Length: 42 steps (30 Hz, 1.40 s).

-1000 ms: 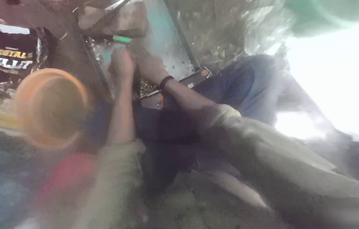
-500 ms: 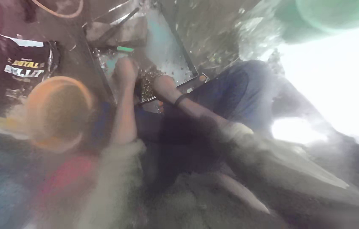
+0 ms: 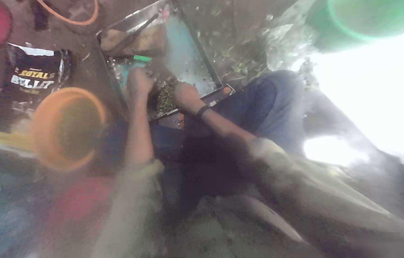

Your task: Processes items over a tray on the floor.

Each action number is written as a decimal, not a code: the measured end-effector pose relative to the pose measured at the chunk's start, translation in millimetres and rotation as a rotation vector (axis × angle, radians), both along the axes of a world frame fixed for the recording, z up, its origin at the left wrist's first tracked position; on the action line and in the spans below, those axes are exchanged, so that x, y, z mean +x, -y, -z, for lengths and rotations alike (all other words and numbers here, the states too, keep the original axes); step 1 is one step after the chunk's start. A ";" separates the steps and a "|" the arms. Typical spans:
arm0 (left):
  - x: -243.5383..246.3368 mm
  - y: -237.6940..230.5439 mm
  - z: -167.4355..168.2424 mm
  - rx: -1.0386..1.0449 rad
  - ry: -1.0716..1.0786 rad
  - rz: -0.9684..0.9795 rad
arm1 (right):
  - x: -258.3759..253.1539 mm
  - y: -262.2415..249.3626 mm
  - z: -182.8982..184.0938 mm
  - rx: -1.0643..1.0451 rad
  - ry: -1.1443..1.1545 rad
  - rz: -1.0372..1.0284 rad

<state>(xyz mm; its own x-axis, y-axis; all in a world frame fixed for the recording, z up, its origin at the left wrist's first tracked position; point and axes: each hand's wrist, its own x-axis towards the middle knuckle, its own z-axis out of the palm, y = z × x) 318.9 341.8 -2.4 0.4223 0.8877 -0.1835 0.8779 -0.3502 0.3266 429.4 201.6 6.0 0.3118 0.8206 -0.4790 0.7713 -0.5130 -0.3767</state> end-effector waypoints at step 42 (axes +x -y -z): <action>11.1 1.3 7.8 0.049 -0.092 -0.041 | -23.5 -16.9 14.9 -0.041 0.056 -0.075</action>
